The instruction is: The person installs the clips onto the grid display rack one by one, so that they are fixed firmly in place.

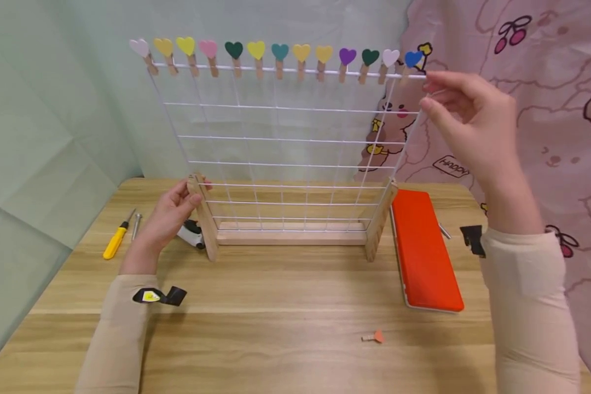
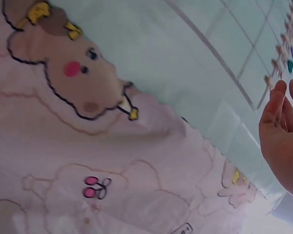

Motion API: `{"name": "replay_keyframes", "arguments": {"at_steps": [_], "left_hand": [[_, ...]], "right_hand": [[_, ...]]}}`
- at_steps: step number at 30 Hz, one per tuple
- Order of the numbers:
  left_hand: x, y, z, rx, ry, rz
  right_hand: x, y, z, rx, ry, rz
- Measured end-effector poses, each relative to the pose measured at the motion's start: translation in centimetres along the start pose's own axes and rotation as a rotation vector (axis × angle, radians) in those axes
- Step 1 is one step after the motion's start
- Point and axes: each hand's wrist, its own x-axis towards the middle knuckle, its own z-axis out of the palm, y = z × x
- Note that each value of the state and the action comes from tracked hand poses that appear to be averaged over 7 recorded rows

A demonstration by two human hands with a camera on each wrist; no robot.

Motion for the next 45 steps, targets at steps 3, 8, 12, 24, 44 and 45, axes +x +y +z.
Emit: {"name": "replay_keyframes", "arguments": {"at_steps": [3, 8, 12, 24, 44, 45], "left_hand": [[0.0, 0.0, 0.0, -0.009, 0.001, 0.0], [0.1, 0.1, -0.1, -0.027, 0.007, -0.003], [0.1, 0.4, -0.4, -0.024, 0.015, 0.0], [0.4, 0.7, -0.4, -0.007, 0.016, 0.025], [0.0, 0.1, 0.0, -0.017, -0.005, 0.011], [0.0, 0.1, 0.0, -0.018, -0.003, 0.007]], "right_hand": [[-2.8, 1.4, 0.5, -0.076, -0.062, -0.046], [-8.0, 4.2, 2.2, -0.188, -0.26, -0.153], [-12.4, 6.0, 3.4, -0.243, -0.442, -0.182], [-23.7, 8.6, 4.3, -0.059, -0.854, 0.046], [-26.3, 9.3, 5.0, 0.1, -0.889, 0.018], [-26.1, 9.3, 4.9, 0.112, -0.9, 0.031]]}}
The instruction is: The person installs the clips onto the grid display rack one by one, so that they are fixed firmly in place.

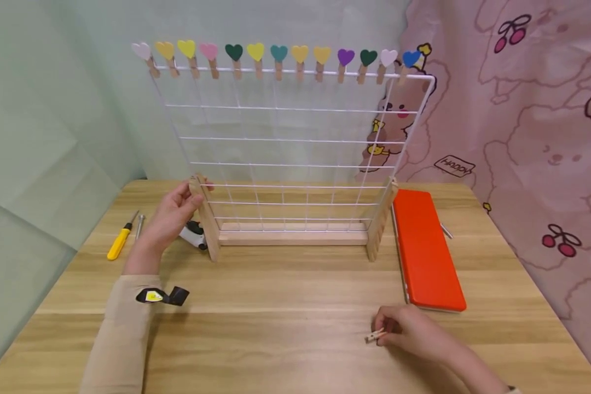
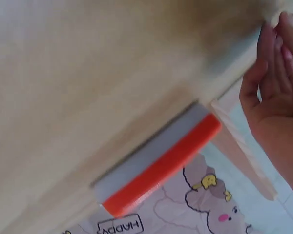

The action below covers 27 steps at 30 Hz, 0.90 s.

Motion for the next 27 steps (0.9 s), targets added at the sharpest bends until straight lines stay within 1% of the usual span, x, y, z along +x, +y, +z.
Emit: {"name": "replay_keyframes", "arguments": {"at_steps": [2, 5, 6, 9, 13, 15, 18, 20, 22, 23, 25, 27], "left_hand": [[0.0, -0.1, 0.0, -0.002, 0.004, -0.013], [0.0, -0.1, 0.0, -0.004, 0.007, -0.026], [-0.1, -0.1, 0.0, -0.002, 0.006, -0.028], [-0.1, 0.0, 0.0, -0.008, 0.0, -0.029], [0.0, 0.0, 0.0, -0.006, 0.002, -0.018], [0.0, 0.0, 0.0, -0.002, 0.002, -0.013], [0.0, 0.0, 0.0, 0.003, 0.006, -0.022], [0.0, 0.0, -0.1, 0.004, 0.007, -0.028], [0.1, -0.1, 0.0, 0.006, 0.009, -0.026], [0.1, -0.1, 0.0, 0.007, 0.008, -0.021], [0.1, -0.1, 0.0, 0.005, 0.008, -0.014], [0.1, -0.1, 0.0, 0.003, 0.005, -0.011]], "right_hand": [[0.1, -0.1, -0.3, 0.023, -0.006, 0.002], [0.5, -0.2, -1.0, 0.029, 0.023, -0.046], [0.7, -0.3, -1.3, 0.02, 0.044, -0.07], [1.6, -0.8, -2.4, -0.06, 0.124, -0.14], [3.2, -1.9, -4.5, -0.168, 0.231, -0.183], [4.3, -3.2, -5.7, -0.205, 0.287, -0.206], [5.6, -4.1, -7.7, -0.234, 0.379, -0.236], [6.5, -4.8, -9.2, -0.245, 0.417, -0.229], [7.4, -5.0, -10.8, -0.214, 0.456, -0.254], [7.8, -5.6, -11.6, -0.185, 0.477, -0.264], [8.8, -6.9, -13.0, -0.074, 0.514, -0.299], [9.7, -8.1, -14.2, 0.046, 0.576, -0.314]]}}
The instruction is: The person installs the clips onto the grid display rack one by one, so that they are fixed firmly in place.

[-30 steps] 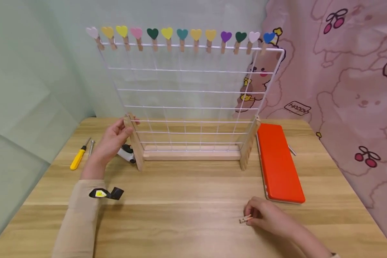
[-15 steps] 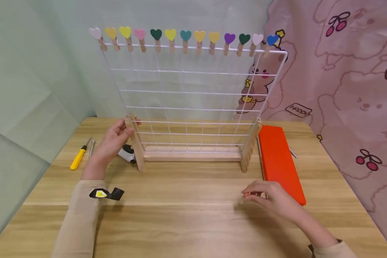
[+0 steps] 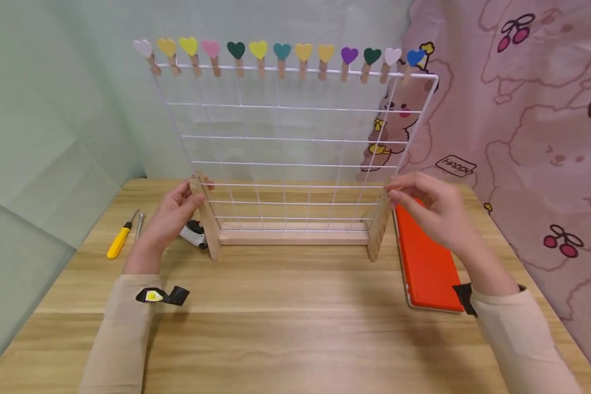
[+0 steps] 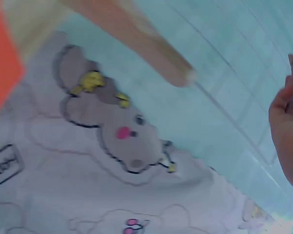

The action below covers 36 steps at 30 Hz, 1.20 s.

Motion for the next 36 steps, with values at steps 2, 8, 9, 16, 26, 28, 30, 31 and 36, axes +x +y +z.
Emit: {"name": "replay_keyframes", "arguments": {"at_steps": [2, 8, 9, 16, 26, 28, 30, 31, 36], "left_hand": [[0.0, 0.0, 0.0, -0.006, -0.005, 0.003], [0.1, 0.1, -0.1, 0.018, -0.001, 0.006], [0.0, 0.1, -0.2, 0.023, 0.0, 0.004], [-0.1, 0.1, -0.1, 0.021, 0.008, -0.023], [-0.2, 0.1, 0.0, 0.025, 0.005, -0.025], [-0.2, 0.0, 0.0, 0.024, -0.001, -0.017], [-0.2, 0.0, 0.0, 0.027, -0.002, -0.009], [-0.2, 0.0, 0.0, 0.026, -0.001, -0.005], [-0.2, 0.1, 0.0, 0.028, -0.002, 0.006]], "right_hand": [[1.4, -0.7, -0.3, 0.1, 0.11, 0.055], [5.1, -1.3, -0.8, 0.373, 0.458, 0.091], [5.7, -1.4, -0.9, 0.409, 0.496, 0.087], [9.1, -2.1, -2.6, 0.548, 0.697, 0.122], [12.0, -1.4, -5.4, 0.526, 0.734, 0.145], [12.0, -1.3, -5.8, 0.501, 0.703, 0.165], [12.0, -1.1, -5.9, 0.467, 0.69, 0.161], [12.0, -1.1, -5.9, 0.455, 0.696, 0.157], [11.9, -0.9, -5.7, 0.339, 0.742, 0.086]]}}
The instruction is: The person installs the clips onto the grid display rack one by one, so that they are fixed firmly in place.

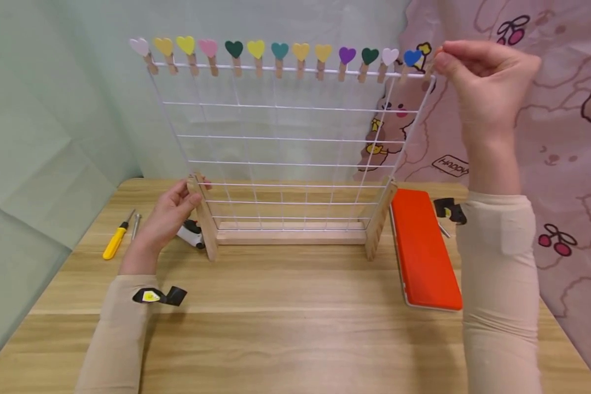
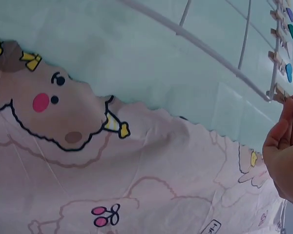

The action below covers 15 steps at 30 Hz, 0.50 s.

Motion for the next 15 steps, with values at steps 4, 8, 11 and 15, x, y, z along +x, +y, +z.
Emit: {"name": "replay_keyframes", "arguments": {"at_steps": [4, 8, 11, 15], "left_hand": [[0.1, 0.0, 0.1, 0.0, -0.004, 0.005], [0.1, 0.0, 0.1, -0.002, 0.0, 0.01], [0.1, 0.0, 0.1, 0.005, -0.001, 0.013], [0.0, 0.0, 0.1, 0.019, 0.005, 0.002]], "right_hand": [[0.1, -0.1, -0.2, -0.039, -0.013, -0.006], [0.3, -0.3, -0.4, -0.085, -0.051, 0.054], [0.7, -0.4, -0.5, -0.109, -0.094, 0.065], [1.2, -0.7, -0.7, -0.153, -0.157, 0.119]]}}
